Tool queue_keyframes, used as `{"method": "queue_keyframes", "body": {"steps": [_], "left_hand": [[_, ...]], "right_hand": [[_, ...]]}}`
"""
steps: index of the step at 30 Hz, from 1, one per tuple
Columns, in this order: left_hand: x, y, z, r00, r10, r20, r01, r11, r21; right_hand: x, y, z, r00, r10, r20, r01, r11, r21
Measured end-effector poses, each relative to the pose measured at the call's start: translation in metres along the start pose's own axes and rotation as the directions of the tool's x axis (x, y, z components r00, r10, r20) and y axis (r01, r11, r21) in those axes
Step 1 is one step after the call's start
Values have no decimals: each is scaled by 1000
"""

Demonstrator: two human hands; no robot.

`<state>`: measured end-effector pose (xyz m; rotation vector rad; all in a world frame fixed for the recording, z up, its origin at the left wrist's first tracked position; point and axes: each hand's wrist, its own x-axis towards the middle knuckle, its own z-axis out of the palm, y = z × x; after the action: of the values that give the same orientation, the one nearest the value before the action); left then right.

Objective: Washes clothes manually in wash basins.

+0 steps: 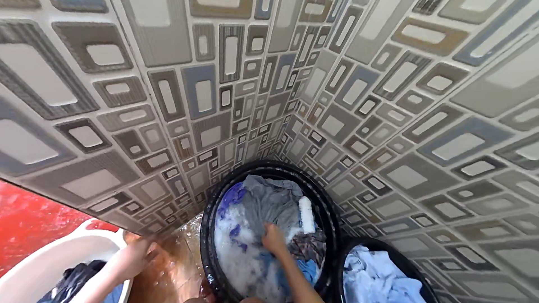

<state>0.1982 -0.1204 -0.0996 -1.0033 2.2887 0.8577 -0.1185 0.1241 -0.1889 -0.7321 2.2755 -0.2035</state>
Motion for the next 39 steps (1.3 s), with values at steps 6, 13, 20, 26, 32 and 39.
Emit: {"method": "queue_keyframes", "body": {"steps": [6,13,20,26,32,39], "left_hand": [[95,151,-7,936,352,-7,-350,932,100],[179,278,58,881,430,199,-406,901,-151],[184,284,128,874,443,198,-452,892,-1],[149,262,108,906,412,92,-334,833,-441],[41,211,7,895,136,-425,-408,-139,-903],[29,169,57,966,104,-237,-254,209,-944]], "right_hand": [[-94,51,30,969,-113,222,147,979,-144],[-57,134,-29,965,-241,-106,263,894,361],[64,157,-78,852,458,-253,-135,660,739],[39,127,-46,888,403,-220,-9,495,869],[-40,153,-37,719,470,-511,428,280,859],[-60,123,-29,880,373,-294,381,-185,906]]}}
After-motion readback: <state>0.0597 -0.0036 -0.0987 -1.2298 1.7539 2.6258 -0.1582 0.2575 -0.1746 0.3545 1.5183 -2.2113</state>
